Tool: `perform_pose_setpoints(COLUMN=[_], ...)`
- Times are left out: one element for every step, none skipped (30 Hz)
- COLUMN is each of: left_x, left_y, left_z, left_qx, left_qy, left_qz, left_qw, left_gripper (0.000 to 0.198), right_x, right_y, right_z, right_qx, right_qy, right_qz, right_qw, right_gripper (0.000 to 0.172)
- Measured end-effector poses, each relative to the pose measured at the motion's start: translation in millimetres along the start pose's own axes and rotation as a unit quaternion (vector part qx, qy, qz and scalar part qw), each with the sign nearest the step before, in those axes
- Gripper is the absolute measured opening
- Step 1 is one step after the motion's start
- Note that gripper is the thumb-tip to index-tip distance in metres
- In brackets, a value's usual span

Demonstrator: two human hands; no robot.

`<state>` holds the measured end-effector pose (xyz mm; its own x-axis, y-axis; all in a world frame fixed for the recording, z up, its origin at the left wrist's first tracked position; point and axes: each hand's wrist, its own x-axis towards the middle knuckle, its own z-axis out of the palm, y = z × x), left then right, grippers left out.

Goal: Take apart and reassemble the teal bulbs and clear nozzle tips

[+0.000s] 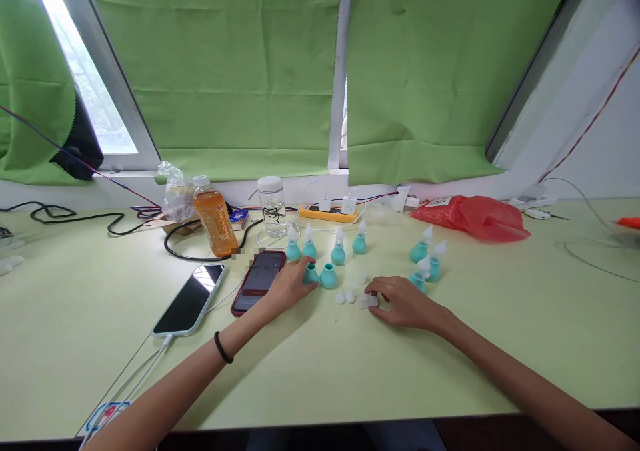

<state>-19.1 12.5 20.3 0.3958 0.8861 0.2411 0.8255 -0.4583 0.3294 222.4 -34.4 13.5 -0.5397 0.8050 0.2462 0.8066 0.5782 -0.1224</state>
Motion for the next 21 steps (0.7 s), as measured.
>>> perform_pose_setpoints(left_x=[1.4,2.1,2.1,1.6,0.8,-0.2,-1.0,-1.3,-0.8,0.8,3.6,7.9,13.6,20.5,28.2,36.2,44.1,51.3,57.3,61.8,64.7], left_y=[-1.9,-3.4,-4.6,-5.2,-5.4,-5.3,-4.8,-4.3,-3.8,-3.6,-3.8,-4.5,-5.8,-7.8,-10.4,-13.5,-17.1,-20.7,-24.2,-27.2,-29.5], left_z=[2.4,4.3,5.7,6.4,6.1,4.7,2.2,-1.6,-6.4,-12.0,-18.0,-23.8,-28.9,-32.8,-35.2,-35.8,-34.7,-32.4,-29.4,-26.2,-23.7], left_qx=[-0.006,-0.012,-0.016,-0.019,-0.018,-0.014,-0.008,-0.003,0.001,0.004,0.005,0.006,0.013,0.03,0.052,0.07,0.073,0.062,0.055,0.047,0.04], left_qy=[0.002,0.005,0.009,0.01,0.011,0.01,0.01,0.014,0.021,0.036,0.058,0.086,0.126,0.174,0.21,0.223,0.211,0.179,0.163,0.152,0.148], left_qz=[0.004,0.008,0.012,0.014,0.017,0.02,0.025,0.029,0.033,0.036,0.036,0.033,0.026,0.011,-0.009,-0.028,-0.049,-0.065,-0.071,-0.073,-0.074], left_qw=[1.0,1.0,1.0,1.0,1.0,1.0,1.0,0.999,0.999,0.999,0.998,0.996,0.992,0.984,0.976,0.972,0.973,0.98,0.983,0.984,0.985], left_gripper=[0.037,0.036,0.035,0.034,0.035,0.037,0.04,0.045,0.048,0.049,0.046,0.04,0.035,0.033,0.034,0.037,0.04,0.041,0.038,0.034,0.03], right_x=[0.1,0.2,0.2,0.2,0.2,0.1,0.1,0.0,-0.1,-0.2,-0.3,-0.4,-0.3,-0.3,-0.2,0.0,0.2,0.3,0.5,0.8,1.0], right_y=[0.5,0.9,1.1,1.2,1.2,1.1,1.0,0.8,0.7,0.6,0.5,0.4,0.3,0.1,-0.1,-0.4,-0.6,-0.8,-0.7,-0.3,0.4], right_z=[0.8,1.7,2.8,3.9,4.9,5.8,6.6,7.4,8.1,8.9,9.9,10.9,12.0,13.2,14.4,15.5,16.6,17.6,18.5,19.6,20.7], right_qx=[-0.011,-0.02,-0.026,-0.03,-0.031,-0.031,-0.03,-0.028,-0.026,-0.024,-0.022,-0.02,-0.019,-0.018,-0.017,-0.015,-0.013,-0.012,-0.011,-0.012,-0.014], right_qy=[0.006,0.013,0.021,0.029,0.038,0.047,0.058,0.07,0.081,0.093,0.106,0.119,0.131,0.143,0.155,0.165,0.174,0.183,0.193,0.203,0.215], right_qz=[0.001,0.002,0.001,0.001,-0.001,-0.002,-0.004,-0.007,-0.01,-0.012,-0.013,-0.012,-0.011,-0.009,-0.009,-0.009,-0.01,-0.011,-0.011,-0.012,-0.014], right_qw=[1.0,1.0,0.999,0.999,0.999,0.998,0.998,0.997,0.996,0.995,0.994,0.993,0.991,0.989,0.988,0.986,0.985,0.983,0.981,0.979,0.976], right_gripper=[0.016,0.017,0.017,0.017,0.018,0.019,0.02,0.021,0.022,0.022,0.023,0.022,0.022,0.022,0.021,0.02,0.019,0.018,0.017,0.016,0.014])
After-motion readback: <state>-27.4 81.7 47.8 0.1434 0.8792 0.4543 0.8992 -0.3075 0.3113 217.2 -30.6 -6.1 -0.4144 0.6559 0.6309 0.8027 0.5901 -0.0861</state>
